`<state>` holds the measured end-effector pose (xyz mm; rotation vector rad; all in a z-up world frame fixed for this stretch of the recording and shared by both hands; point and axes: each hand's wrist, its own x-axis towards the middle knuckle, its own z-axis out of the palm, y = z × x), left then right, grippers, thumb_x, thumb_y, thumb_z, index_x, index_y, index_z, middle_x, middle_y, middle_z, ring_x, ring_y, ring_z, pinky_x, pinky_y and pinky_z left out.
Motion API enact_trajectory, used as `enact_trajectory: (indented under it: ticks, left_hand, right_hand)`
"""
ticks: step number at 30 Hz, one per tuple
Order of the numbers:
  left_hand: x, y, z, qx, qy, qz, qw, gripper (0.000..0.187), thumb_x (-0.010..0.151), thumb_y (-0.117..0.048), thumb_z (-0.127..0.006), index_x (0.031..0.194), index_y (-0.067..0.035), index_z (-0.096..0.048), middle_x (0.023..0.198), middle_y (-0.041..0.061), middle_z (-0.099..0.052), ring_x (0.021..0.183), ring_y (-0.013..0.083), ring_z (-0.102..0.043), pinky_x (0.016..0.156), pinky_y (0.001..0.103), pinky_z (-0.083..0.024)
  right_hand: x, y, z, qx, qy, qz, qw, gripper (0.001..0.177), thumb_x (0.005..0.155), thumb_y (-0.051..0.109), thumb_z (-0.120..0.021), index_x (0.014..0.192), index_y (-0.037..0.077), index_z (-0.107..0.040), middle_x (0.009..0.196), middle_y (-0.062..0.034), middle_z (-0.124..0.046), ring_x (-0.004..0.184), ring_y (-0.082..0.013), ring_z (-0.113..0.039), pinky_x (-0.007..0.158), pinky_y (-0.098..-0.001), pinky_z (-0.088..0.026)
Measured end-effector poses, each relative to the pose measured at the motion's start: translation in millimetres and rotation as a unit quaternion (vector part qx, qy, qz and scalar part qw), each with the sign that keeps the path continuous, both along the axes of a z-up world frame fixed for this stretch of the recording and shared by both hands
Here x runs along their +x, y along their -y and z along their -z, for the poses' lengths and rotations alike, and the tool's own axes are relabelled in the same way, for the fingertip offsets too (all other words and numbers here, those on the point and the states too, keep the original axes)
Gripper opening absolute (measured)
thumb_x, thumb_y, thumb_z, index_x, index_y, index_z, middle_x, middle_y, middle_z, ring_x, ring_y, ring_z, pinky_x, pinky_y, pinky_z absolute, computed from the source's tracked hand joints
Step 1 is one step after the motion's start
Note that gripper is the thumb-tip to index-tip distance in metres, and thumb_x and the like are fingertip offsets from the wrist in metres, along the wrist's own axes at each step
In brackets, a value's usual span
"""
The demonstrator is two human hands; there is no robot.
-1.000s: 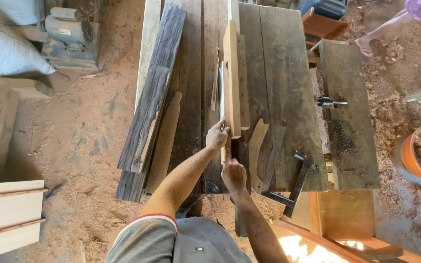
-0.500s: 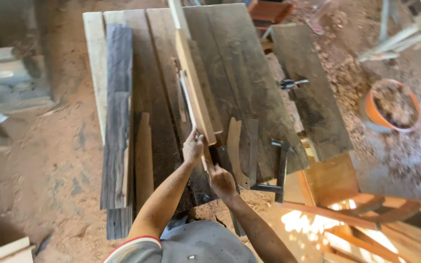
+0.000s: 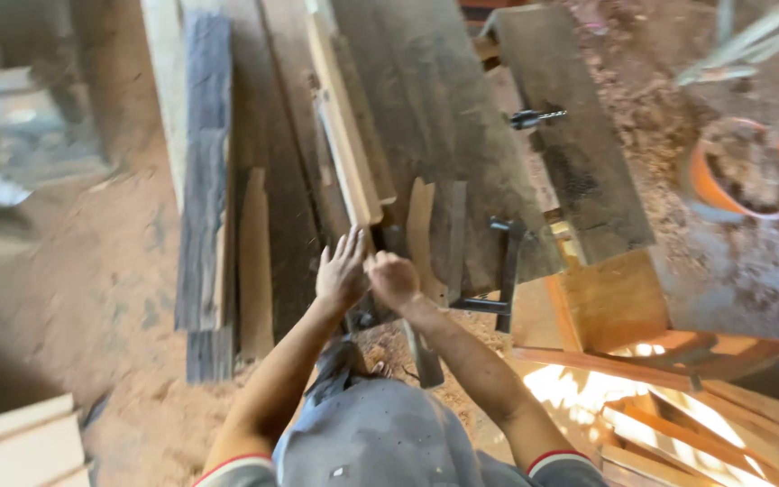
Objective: Measuring, cutting, and assembling wood pieces in a workshop.
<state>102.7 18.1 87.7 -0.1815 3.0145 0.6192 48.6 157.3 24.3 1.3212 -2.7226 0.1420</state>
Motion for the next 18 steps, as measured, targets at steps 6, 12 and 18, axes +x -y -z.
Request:
enact_trajectory:
  ticks: [6, 12, 18]
  left_hand:
    - [-7, -12, 54, -0.147, -0.062, -0.025, 0.987, 0.072, 0.099, -0.025, -0.061, 0.160, -0.003, -0.030, 0.168, 0.012, -0.030, 0.152, 0.0292, -0.034, 0.122, 0.059, -0.026]
    - [-12, -10, 36, -0.100, 0.006, -0.021, 0.995, 0.075, 0.095, -0.022, -0.058, 0.160, -0.004, -0.025, 0.168, 0.011, -0.025, 0.154, 0.0270, -0.025, 0.124, 0.061, -0.017]
    - [-16, -7, 35, -0.108, 0.002, -0.021, 0.994, 0.072, 0.096, -0.017, -0.056, 0.160, -0.005, -0.025, 0.168, 0.010, -0.025, 0.155, 0.0256, -0.024, 0.124, 0.062, -0.016]
  right_hand:
    - [-16, -10, 18, -0.028, -0.016, -0.011, 0.999, 0.011, 0.096, 0.013, -0.066, 0.095, 0.009, -0.076, 0.085, -0.0102, -0.072, 0.077, -0.0230, -0.073, 0.066, -0.0358, -0.062]
    - [-11, -4, -27, -0.071, -0.012, -0.022, 0.997, 0.018, 0.087, 0.009, -0.066, 0.101, 0.008, -0.077, 0.079, -0.0105, -0.070, 0.076, -0.0272, -0.072, 0.065, -0.0404, -0.060]
    - [-16, -1, -24, -0.056, 0.002, -0.015, 0.998, 0.010, 0.087, 0.009, -0.066, 0.093, 0.008, -0.075, 0.079, -0.0097, -0.070, 0.078, -0.0267, -0.072, 0.067, -0.0403, -0.060]
